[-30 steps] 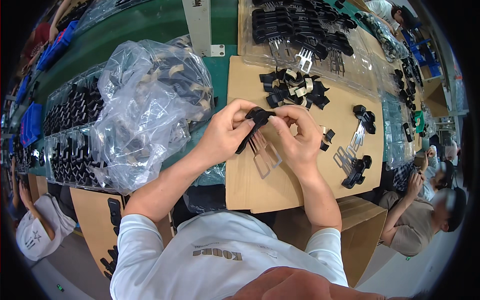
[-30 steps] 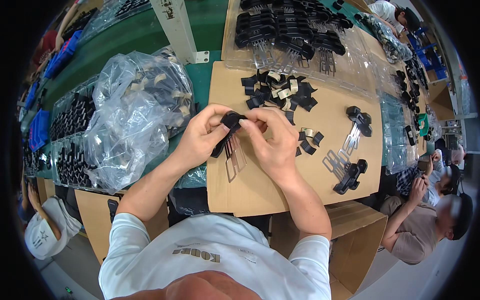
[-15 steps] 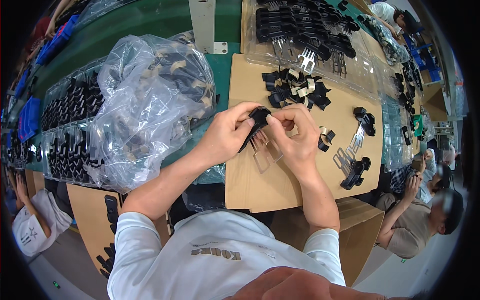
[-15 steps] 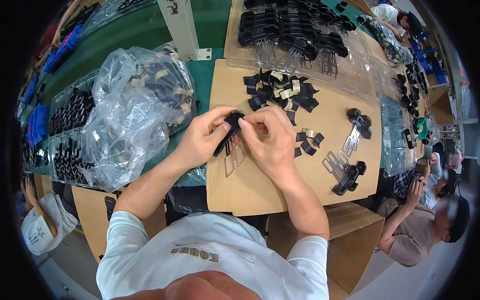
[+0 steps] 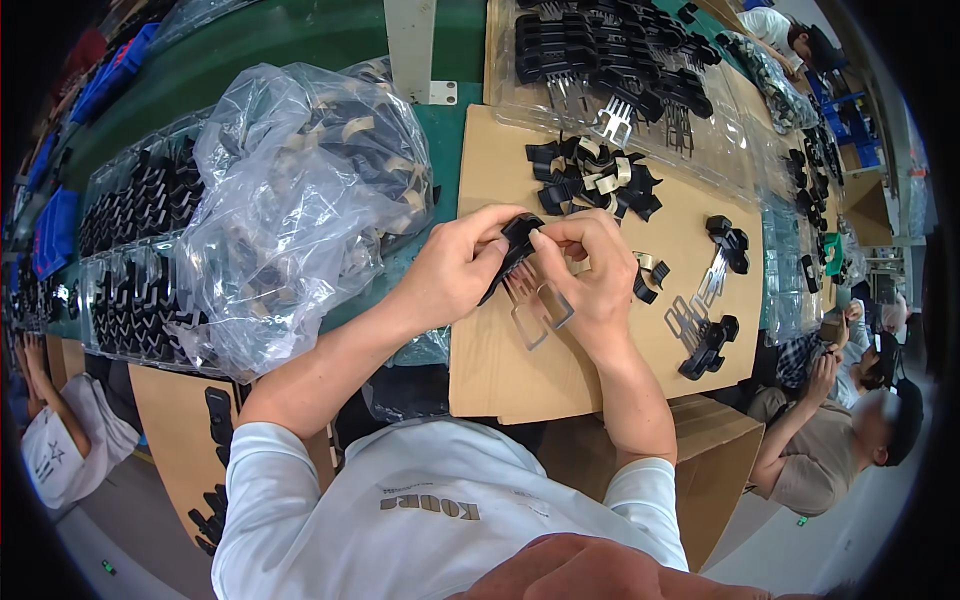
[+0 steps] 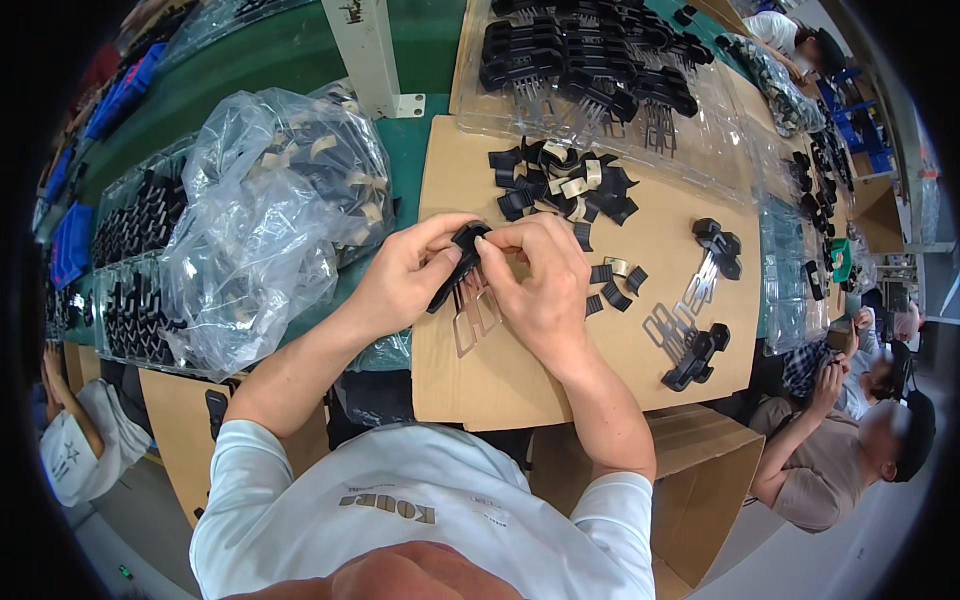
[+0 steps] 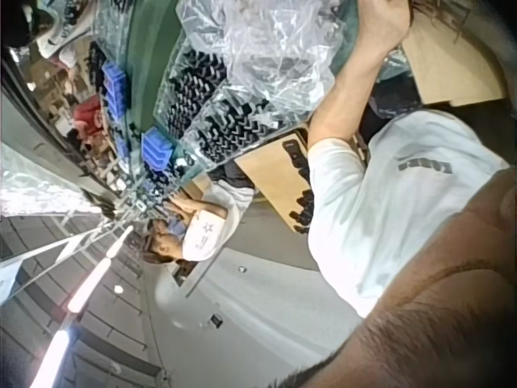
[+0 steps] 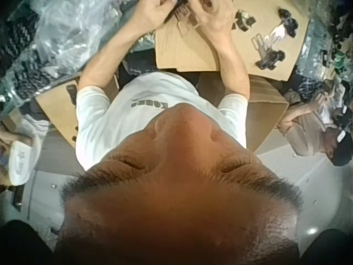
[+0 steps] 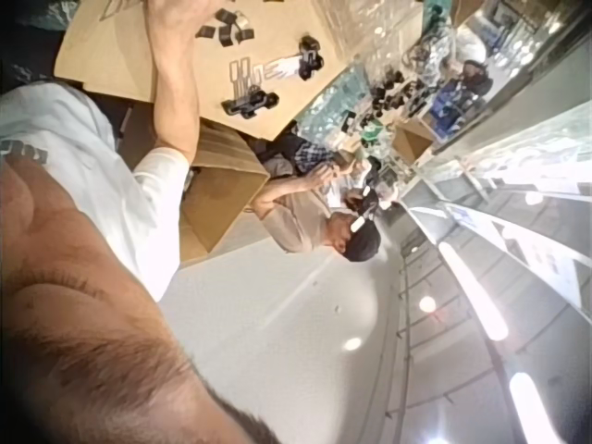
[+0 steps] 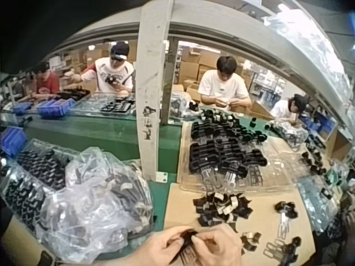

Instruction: The person assembles brackets by peeling the adhesive backing from pads and attaching the pads onto plastic and metal clips by hand, placing the assembled components onto the cardboard surface.

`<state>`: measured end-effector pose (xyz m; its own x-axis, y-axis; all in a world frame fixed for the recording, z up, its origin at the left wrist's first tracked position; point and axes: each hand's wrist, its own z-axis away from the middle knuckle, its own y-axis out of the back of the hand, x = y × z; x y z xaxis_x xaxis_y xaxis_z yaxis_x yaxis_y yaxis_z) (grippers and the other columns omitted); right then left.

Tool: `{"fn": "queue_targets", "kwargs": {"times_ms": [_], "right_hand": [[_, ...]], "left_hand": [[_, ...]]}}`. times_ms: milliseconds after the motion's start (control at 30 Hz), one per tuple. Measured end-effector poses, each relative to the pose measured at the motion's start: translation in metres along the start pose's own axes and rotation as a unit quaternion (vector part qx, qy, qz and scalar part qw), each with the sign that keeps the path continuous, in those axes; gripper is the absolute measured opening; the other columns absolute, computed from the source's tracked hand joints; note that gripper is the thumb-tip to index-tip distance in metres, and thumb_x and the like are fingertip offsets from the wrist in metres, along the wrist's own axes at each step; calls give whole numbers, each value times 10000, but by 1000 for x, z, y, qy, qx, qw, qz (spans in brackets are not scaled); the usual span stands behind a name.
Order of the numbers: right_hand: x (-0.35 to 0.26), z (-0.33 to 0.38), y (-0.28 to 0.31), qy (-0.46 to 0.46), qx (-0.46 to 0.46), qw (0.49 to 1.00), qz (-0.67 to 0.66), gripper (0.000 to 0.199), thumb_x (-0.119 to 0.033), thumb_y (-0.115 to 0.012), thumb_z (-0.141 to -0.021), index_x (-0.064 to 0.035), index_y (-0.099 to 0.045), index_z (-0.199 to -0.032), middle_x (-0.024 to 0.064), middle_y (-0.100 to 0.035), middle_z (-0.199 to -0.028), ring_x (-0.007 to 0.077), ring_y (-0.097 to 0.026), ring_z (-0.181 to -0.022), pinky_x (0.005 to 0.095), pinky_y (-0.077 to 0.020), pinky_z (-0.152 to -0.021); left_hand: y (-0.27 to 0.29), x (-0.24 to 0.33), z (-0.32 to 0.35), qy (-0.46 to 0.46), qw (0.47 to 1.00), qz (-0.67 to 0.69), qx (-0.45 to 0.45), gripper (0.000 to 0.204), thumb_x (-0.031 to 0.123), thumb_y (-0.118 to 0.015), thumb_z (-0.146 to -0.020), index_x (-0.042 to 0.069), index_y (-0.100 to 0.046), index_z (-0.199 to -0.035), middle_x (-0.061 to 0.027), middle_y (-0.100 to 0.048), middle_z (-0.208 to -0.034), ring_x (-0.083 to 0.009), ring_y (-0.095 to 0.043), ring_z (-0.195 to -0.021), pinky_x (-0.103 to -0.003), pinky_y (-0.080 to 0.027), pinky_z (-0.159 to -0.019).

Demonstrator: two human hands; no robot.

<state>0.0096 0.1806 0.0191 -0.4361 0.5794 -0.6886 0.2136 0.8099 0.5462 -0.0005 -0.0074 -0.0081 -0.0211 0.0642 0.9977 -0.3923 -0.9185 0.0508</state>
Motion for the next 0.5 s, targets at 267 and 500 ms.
{"fn": "queue_targets", "kwargs": {"times_ms": [267, 500], "right_hand": [[-1, 1, -1, 1, 5, 1000, 12, 117, 11, -785, -805, -28, -697, -869, 55, -623, -836, 194, -548, -738, 301, -460, -668], [1, 2, -2, 34, 17, 999, 32, 127, 10, -793, -797, -33, -695, -866, 53, -621, -834, 198, -548, -735, 306, -460, -665]], "left_hand": [[-3, -2, -1, -15, 1000, 20, 10, 368, -45, -511, -988, -58, -593, -1346, -65, -669, -881, -95, -541, -714, -236, -453, -647], [-7, 2, 0, -39, 998, 52, 21, 324, -43, -517, -986, -55, -603, -1298, -66, -679, -875, -96, -542, -695, -247, -451, -624]]}}
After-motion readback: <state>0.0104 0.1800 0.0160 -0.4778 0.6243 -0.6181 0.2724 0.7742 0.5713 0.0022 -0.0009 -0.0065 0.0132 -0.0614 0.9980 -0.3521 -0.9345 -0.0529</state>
